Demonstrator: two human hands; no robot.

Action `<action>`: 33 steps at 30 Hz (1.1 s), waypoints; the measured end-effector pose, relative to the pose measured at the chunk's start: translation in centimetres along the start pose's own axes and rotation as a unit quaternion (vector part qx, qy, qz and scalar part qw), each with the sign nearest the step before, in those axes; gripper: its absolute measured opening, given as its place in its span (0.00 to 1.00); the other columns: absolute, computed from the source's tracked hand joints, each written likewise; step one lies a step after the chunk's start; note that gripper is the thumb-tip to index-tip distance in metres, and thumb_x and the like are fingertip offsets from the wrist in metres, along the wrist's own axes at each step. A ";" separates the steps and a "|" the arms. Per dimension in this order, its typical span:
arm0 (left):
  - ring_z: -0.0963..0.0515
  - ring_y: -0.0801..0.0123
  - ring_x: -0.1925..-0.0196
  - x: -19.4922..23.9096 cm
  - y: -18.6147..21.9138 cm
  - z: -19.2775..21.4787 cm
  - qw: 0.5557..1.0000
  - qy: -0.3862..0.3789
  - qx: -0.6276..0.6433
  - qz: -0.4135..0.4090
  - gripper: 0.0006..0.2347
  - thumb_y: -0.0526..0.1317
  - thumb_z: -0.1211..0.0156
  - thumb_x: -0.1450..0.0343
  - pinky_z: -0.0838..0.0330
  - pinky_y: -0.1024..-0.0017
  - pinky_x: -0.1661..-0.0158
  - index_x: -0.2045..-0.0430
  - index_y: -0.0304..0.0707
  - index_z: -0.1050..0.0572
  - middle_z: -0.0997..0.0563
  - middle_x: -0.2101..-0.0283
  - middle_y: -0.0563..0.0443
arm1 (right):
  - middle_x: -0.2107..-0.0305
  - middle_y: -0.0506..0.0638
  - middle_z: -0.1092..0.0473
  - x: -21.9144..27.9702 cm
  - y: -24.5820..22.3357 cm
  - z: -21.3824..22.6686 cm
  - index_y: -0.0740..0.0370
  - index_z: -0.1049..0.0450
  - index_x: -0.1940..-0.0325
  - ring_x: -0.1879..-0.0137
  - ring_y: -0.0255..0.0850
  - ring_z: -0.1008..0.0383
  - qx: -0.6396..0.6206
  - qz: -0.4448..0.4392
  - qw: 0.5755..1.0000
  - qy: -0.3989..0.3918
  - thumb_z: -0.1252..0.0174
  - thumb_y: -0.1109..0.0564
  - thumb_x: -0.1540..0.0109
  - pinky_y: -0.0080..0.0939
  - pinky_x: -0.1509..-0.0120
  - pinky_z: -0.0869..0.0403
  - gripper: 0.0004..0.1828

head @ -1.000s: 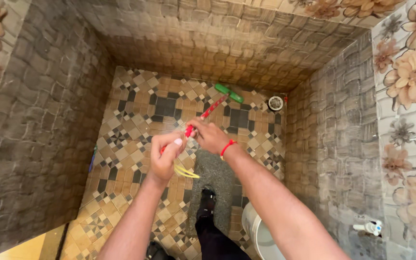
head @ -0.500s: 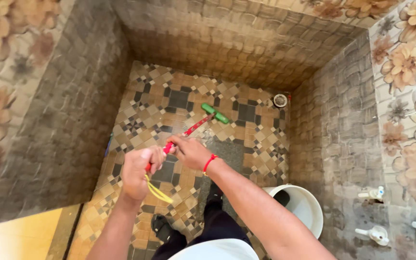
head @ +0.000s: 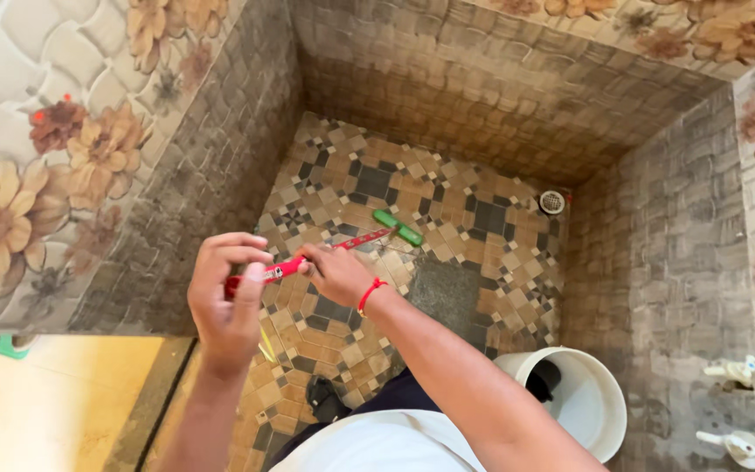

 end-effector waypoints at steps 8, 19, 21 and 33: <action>0.19 0.56 0.66 -2.4 -1.2 -4.8 0.869 -0.247 -0.427 -0.049 0.09 0.44 0.37 0.29 0.25 0.63 0.65 0.74 0.38 0.24 0.20 0.70 0.47 | 0.58 0.60 0.24 -0.5 2.4 1.8 0.55 0.29 0.49 0.51 0.62 0.26 -0.011 0.026 0.999 0.027 0.53 0.44 0.30 0.61 0.49 0.29 0.16; 0.16 0.56 0.70 -4.6 -6.6 -22.3 0.700 -0.514 -0.480 -0.123 0.05 0.31 0.43 0.36 0.23 0.62 0.71 0.70 0.31 0.22 0.18 0.74 0.44 | 0.51 0.57 0.25 1.7 16.0 11.2 0.53 0.30 0.46 0.49 0.61 0.25 0.017 -0.083 0.996 0.027 0.51 0.47 0.32 0.60 0.48 0.27 0.14; 0.16 0.56 0.71 -5.0 -7.5 -26.6 0.696 -0.532 -0.456 -0.153 0.04 0.32 0.43 0.34 0.23 0.62 0.72 0.72 0.29 0.22 0.18 0.75 0.43 | 0.48 0.57 0.25 2.2 19.5 13.5 0.53 0.29 0.45 0.47 0.61 0.25 0.003 -0.060 0.997 0.057 0.51 0.50 0.32 0.59 0.44 0.27 0.14; 0.16 0.55 0.74 -4.7 -11.5 -43.4 0.756 -0.485 -0.381 -0.221 0.05 0.33 0.44 0.35 0.25 0.62 0.75 0.79 0.30 0.21 0.19 0.77 0.40 | 0.44 0.58 0.30 5.4 37.8 21.5 0.54 0.31 0.41 0.40 0.61 0.28 0.024 -0.077 0.996 -0.035 0.50 0.47 0.31 0.56 0.35 0.30 0.17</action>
Point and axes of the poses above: each hand's wrist, its own x-axis away from the middle knuckle, its own z-axis out of the back of the hand, y = z × x, the point moved 8 cm from there along -x, towards the middle knuckle
